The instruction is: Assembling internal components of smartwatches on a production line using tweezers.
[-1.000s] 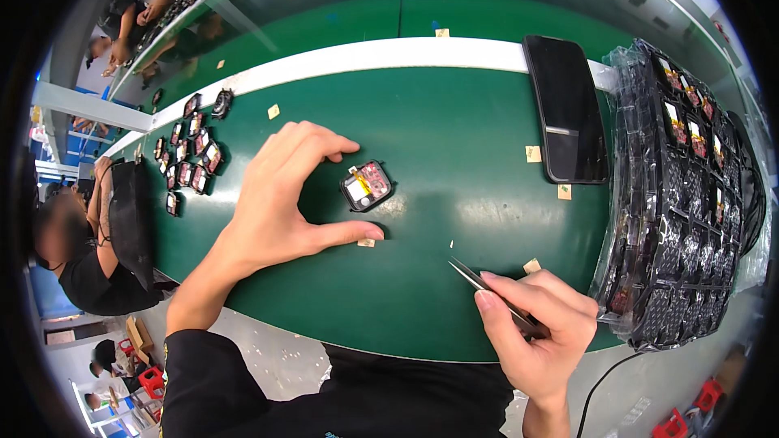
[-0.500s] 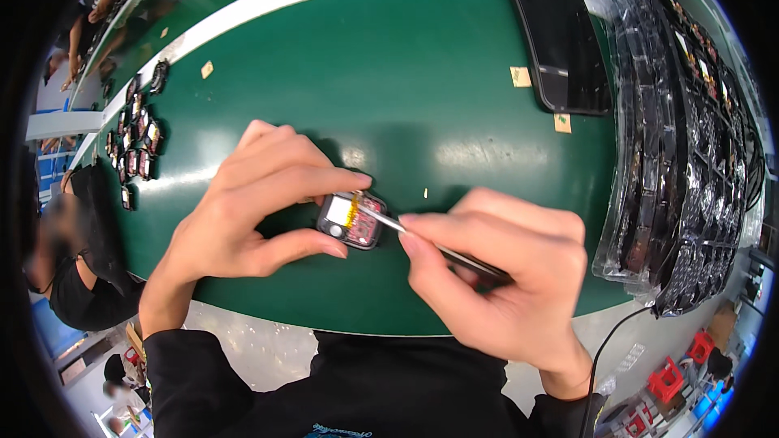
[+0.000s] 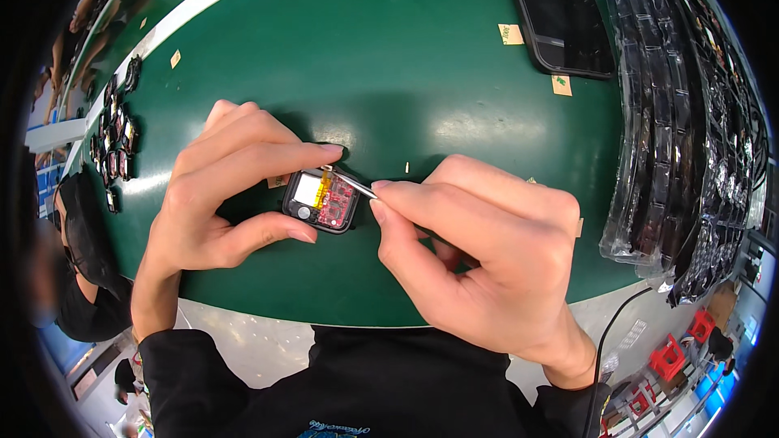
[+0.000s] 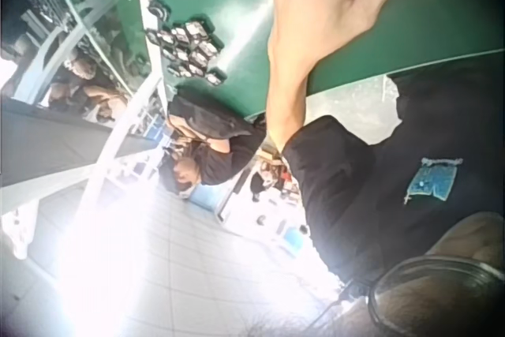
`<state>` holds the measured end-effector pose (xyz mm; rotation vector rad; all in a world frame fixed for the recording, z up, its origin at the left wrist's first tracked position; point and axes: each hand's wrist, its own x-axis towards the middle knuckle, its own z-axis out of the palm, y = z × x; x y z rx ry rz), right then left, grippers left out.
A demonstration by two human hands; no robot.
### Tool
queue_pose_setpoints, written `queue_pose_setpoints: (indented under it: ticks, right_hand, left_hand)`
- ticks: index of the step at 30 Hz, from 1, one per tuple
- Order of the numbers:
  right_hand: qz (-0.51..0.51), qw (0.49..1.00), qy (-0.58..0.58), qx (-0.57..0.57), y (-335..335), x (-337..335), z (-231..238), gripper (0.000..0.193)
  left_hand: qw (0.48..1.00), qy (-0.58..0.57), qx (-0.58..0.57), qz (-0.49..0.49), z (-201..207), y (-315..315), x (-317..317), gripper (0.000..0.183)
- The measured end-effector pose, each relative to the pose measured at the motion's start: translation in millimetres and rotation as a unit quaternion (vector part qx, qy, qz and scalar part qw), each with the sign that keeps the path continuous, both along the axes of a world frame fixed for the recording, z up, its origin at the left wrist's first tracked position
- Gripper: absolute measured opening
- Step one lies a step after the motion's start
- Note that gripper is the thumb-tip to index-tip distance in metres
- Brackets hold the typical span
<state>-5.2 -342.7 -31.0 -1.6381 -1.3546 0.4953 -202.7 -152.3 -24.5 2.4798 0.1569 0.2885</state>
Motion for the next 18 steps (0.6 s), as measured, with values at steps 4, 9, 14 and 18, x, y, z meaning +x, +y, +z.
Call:
queue_pose_setpoints:
  ticks: [4, 9, 14, 18]
  right_hand:
    - [-0.001, 1.000, 0.003, -0.005, -1.2, -0.7, 1.5, 0.018]
    - [-0.001, 1.000, -0.002, 0.005, -1.3, 0.7, -0.6, 0.019]
    - [-0.012, 0.996, -0.075, 0.046, -4.1, -0.1, -3.8, 0.026]
    - [-0.001, 0.989, -0.119, 0.091, -2.5, -1.2, -10.4, 0.032]
  left_hand:
    - [1.000, -0.003, 0.004, -0.003, -0.5, 0.6, 0.2, 0.062]
    - [1.000, 0.004, 0.018, -0.007, 1.7, 1.5, 1.1, 0.064]
    - [1.000, -0.002, 0.001, 0.021, 0.2, -1.6, 1.9, 0.063]
    - [1.000, -0.017, 0.019, 0.018, -1.0, -0.8, 1.2, 0.062]
